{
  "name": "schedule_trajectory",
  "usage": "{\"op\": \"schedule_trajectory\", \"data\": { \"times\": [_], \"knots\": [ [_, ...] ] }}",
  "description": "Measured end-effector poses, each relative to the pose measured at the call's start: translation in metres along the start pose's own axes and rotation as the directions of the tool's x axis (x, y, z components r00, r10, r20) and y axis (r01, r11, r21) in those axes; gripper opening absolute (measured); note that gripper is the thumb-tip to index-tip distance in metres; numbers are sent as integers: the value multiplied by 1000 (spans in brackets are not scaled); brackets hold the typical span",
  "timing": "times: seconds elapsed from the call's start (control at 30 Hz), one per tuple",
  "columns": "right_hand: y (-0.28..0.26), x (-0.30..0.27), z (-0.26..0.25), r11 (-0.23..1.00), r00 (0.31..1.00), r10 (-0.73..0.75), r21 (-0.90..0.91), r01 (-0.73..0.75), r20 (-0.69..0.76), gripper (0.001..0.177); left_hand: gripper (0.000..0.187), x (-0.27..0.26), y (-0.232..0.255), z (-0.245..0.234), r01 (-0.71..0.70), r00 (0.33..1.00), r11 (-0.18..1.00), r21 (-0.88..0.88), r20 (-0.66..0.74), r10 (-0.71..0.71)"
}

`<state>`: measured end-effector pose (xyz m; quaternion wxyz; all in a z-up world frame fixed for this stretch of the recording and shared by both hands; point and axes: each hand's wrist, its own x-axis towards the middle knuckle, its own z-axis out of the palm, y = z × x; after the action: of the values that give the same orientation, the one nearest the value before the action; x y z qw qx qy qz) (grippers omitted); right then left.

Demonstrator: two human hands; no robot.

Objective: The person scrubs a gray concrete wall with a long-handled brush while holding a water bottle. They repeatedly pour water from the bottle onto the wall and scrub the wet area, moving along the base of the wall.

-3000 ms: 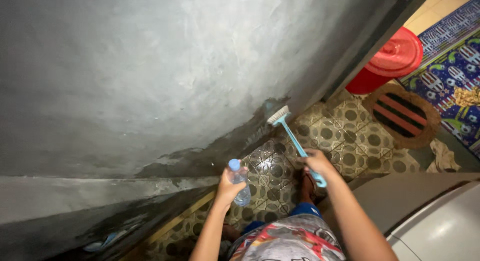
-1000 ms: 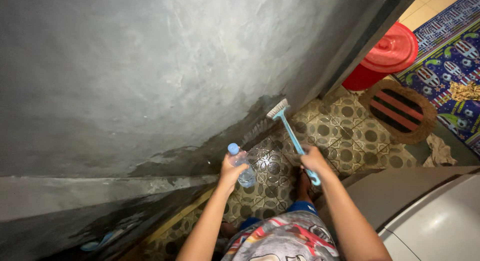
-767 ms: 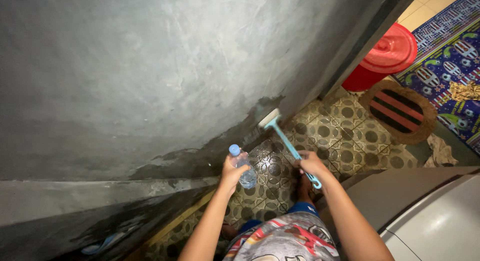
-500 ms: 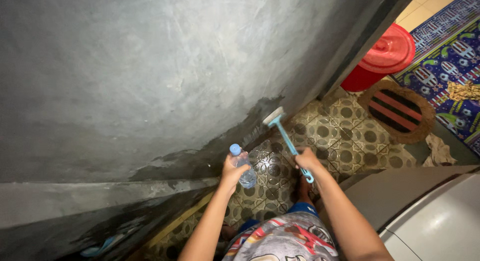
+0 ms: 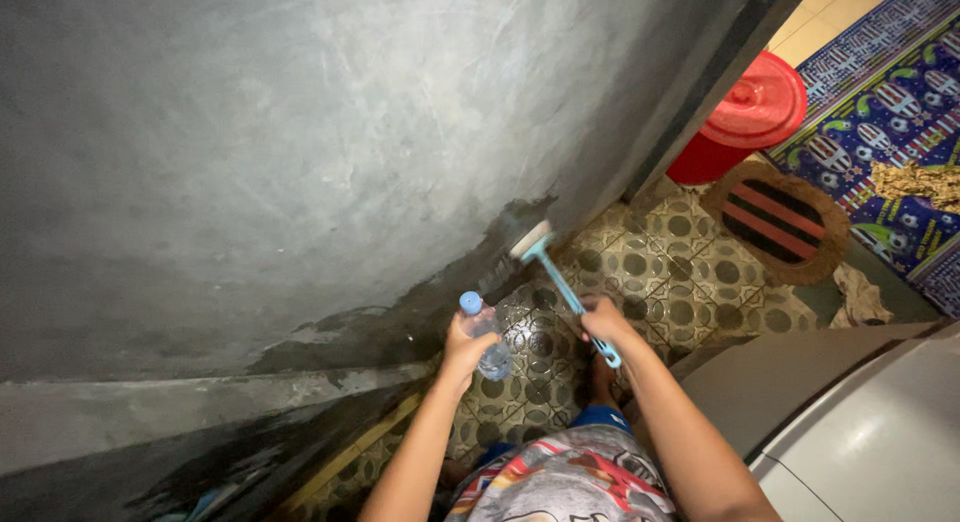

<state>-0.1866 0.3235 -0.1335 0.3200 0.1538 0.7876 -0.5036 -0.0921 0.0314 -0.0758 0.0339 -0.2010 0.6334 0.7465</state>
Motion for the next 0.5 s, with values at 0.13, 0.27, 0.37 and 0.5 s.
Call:
{"op": "schedule_trajectory", "data": {
  "times": [0.13, 0.27, 0.37, 0.5],
  "knots": [
    [9, -15, -10, 991, 999, -29, 132, 24, 36, 49, 67, -1, -5, 0, -5, 1000, 999, -45, 10, 6],
    [-3, -8, -22, 990, 994, -85, 107, 92, -70, 43, 65, -3, -5, -1, 13, 1000, 999, -32, 3, -13],
    [-9, 1, -7, 989, 994, 103, -103, -107, -48, 36, 65, -6, -3, -1, 27, 999, 999, 41, -24, -26],
    [5, 2, 9, 998, 999, 52, 31, -51, -14, 43, 67, -6, -2, 0, 33, 999, 999, -9, -13, -33]
  ]
}}
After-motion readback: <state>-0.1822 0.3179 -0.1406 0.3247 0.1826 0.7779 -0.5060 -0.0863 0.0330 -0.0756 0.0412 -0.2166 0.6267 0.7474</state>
